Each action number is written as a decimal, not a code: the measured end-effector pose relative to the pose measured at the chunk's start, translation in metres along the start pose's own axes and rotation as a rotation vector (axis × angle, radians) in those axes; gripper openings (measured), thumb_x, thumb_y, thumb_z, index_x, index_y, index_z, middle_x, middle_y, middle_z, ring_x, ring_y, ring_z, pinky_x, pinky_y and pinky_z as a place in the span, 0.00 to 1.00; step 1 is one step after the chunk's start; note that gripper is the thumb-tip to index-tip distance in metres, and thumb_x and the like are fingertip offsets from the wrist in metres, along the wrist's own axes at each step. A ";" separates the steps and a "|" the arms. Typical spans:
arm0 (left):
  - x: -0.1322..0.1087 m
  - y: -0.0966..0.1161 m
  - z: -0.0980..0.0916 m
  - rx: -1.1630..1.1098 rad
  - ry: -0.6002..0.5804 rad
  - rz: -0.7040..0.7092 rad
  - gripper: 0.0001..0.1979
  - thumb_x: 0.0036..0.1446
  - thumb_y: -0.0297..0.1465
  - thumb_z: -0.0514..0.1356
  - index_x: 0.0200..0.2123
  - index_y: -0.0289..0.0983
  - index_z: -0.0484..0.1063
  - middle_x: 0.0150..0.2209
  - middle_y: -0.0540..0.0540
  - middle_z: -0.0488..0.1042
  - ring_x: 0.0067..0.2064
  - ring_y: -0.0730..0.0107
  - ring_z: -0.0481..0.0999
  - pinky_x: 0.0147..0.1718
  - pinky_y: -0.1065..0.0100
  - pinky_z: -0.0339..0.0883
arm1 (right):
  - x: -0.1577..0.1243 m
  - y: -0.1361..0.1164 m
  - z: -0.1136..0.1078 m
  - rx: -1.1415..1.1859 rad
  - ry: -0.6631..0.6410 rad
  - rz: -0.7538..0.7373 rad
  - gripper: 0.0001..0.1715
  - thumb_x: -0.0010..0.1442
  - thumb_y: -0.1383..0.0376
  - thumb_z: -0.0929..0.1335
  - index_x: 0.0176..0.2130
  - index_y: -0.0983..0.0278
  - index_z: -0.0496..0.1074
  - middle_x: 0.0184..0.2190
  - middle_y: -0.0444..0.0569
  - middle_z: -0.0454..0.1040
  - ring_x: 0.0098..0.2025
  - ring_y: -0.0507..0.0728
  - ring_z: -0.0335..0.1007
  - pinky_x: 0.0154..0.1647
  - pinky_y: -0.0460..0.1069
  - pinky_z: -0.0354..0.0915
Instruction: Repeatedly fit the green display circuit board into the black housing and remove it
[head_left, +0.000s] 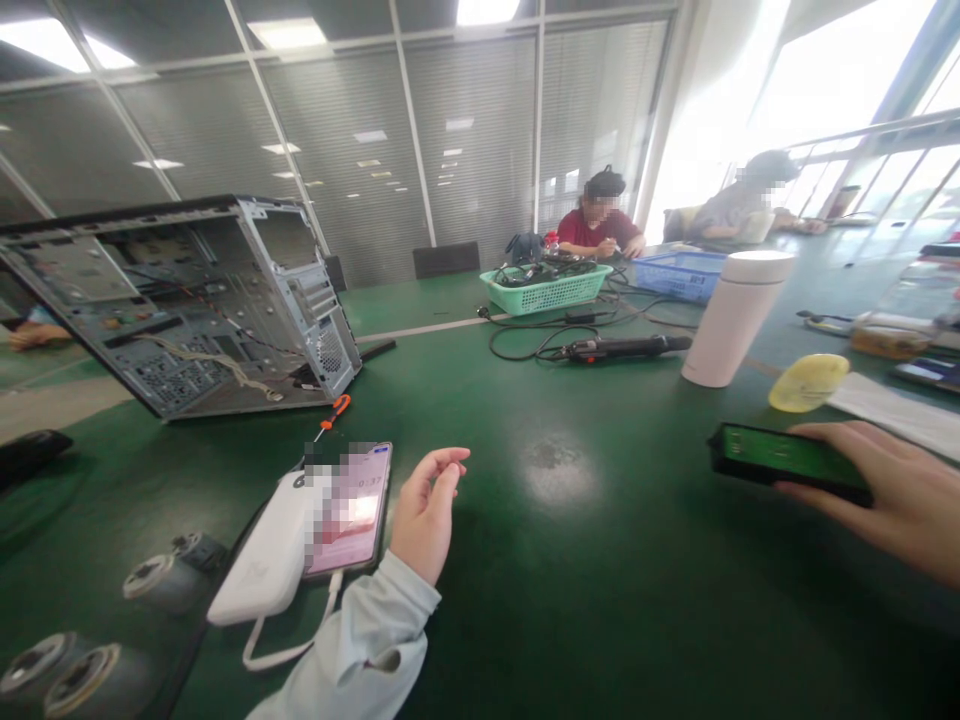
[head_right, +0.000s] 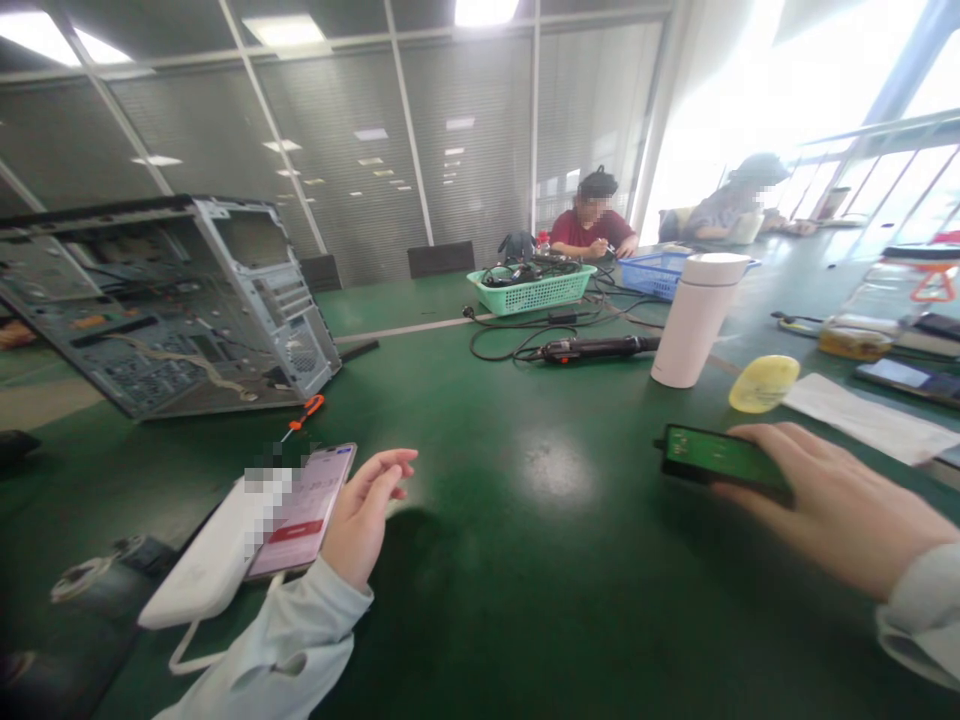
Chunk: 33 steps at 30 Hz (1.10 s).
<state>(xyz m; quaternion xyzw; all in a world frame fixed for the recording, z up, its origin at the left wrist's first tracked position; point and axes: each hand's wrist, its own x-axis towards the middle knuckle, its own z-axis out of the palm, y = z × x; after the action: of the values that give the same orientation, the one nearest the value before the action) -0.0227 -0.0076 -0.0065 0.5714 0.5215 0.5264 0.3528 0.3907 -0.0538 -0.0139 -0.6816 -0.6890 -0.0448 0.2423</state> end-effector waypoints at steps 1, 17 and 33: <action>0.000 0.000 0.000 -0.004 0.001 -0.006 0.14 0.51 0.37 0.54 0.36 0.36 0.74 0.32 0.46 0.74 0.37 0.66 0.73 0.32 0.67 0.67 | 0.003 -0.030 0.002 0.063 -0.004 -0.023 0.36 0.49 0.37 0.62 0.43 0.62 0.65 0.42 0.56 0.66 0.39 0.61 0.66 0.44 0.58 0.63; 0.006 -0.006 -0.004 -0.126 0.045 -0.117 0.14 0.47 0.38 0.54 0.31 0.36 0.74 0.28 0.48 0.73 0.30 0.67 0.71 0.26 0.70 0.63 | 0.016 -0.229 0.070 0.614 -0.016 -0.511 0.27 0.55 0.72 0.66 0.52 0.61 0.55 0.46 0.48 0.62 0.46 0.53 0.61 0.46 0.48 0.62; 0.005 -0.004 -0.005 -0.164 -0.061 -0.072 0.21 0.51 0.44 0.53 0.31 0.32 0.77 0.23 0.46 0.72 0.28 0.67 0.70 0.25 0.68 0.63 | 0.031 -0.228 0.059 1.690 -1.163 0.644 0.25 0.65 0.53 0.46 0.33 0.68 0.56 0.21 0.46 0.59 0.20 0.48 0.58 0.23 0.42 0.56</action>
<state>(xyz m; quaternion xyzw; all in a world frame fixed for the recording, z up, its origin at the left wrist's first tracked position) -0.0286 -0.0028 -0.0087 0.5373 0.4860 0.5366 0.4327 0.1567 -0.0175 0.0077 -0.3596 -0.2947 0.8430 0.2705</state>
